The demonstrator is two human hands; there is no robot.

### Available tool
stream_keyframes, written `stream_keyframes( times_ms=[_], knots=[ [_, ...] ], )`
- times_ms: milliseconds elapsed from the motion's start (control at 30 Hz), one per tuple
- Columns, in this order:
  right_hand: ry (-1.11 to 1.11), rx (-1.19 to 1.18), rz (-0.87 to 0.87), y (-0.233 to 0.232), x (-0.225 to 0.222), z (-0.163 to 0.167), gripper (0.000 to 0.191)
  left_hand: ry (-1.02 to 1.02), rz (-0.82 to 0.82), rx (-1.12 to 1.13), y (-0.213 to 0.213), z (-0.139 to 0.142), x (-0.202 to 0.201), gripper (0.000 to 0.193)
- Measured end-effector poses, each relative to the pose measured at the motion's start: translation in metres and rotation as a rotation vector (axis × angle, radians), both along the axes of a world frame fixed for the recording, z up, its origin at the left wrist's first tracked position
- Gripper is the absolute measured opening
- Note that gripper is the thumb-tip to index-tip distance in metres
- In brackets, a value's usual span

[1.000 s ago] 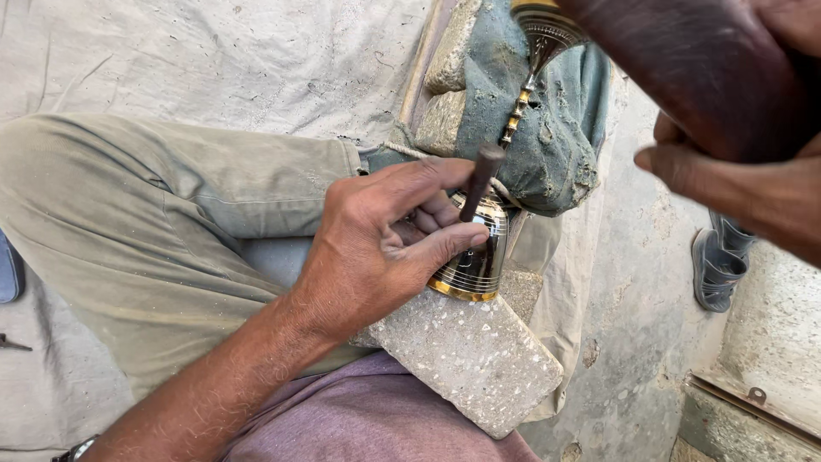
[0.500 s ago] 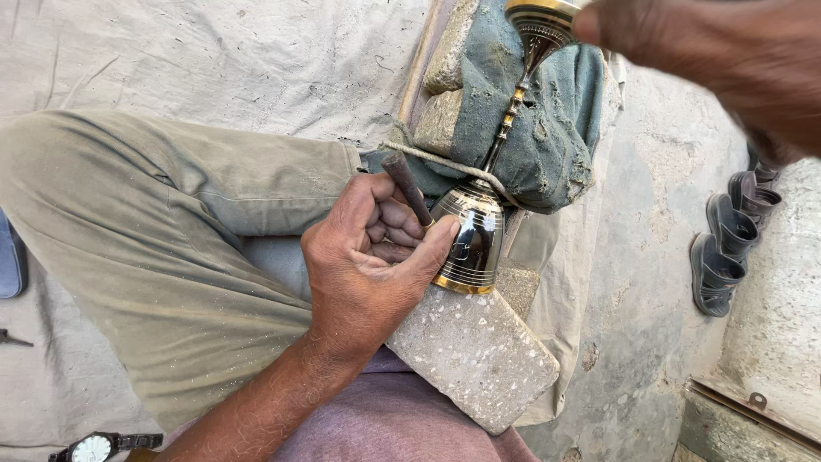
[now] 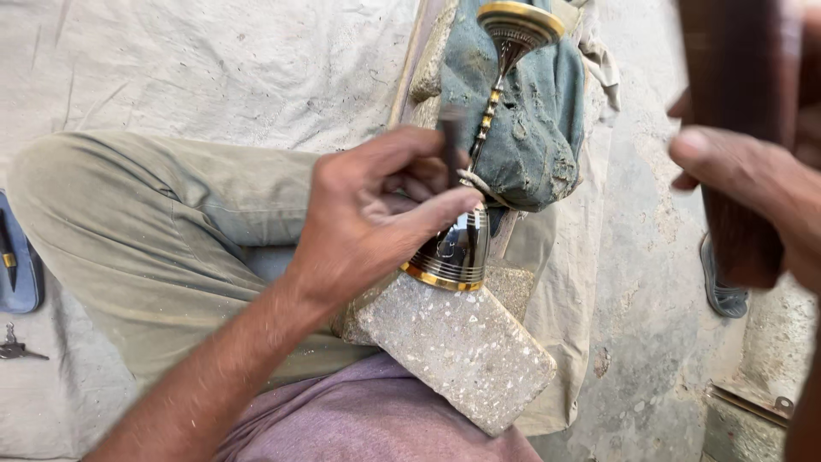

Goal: The person sits on the ground and holds a small punch against the surface of a brass bell-shaped object resting on a stone block, striking the punch with a wooden mallet to work the metal surface. They reposition the punch and rotate the object between strikes, and at one point reach aside to pick up a small item before resuming hammering.

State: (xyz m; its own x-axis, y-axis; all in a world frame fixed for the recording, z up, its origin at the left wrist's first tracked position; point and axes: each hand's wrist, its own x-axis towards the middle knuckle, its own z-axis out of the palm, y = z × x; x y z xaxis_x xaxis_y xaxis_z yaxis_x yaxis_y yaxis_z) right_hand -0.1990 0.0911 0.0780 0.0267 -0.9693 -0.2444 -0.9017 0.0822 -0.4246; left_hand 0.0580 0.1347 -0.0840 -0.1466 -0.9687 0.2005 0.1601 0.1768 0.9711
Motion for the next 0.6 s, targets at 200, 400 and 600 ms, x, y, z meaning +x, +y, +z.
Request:
stream_keyframes(
  times_ms=[200, 400, 600],
  knots=[
    [-0.568, 0.072, -0.176, 0.086, -0.050, -0.060, 0.038, -0.310, -0.428, -0.180, -0.048, 0.027, -0.006, 0.044],
    [-0.364, -0.056, -0.443, 0.143, -0.074, -0.116, 0.030, -0.535, -0.657, -0.290, -0.075, 0.049, -0.022, 0.046],
    [-0.204, -0.162, -0.477, 0.144, -0.062, -0.115, 0.032, -0.428, -0.735, -0.307, -0.077, 0.048, -0.025, 0.053]
  ],
)
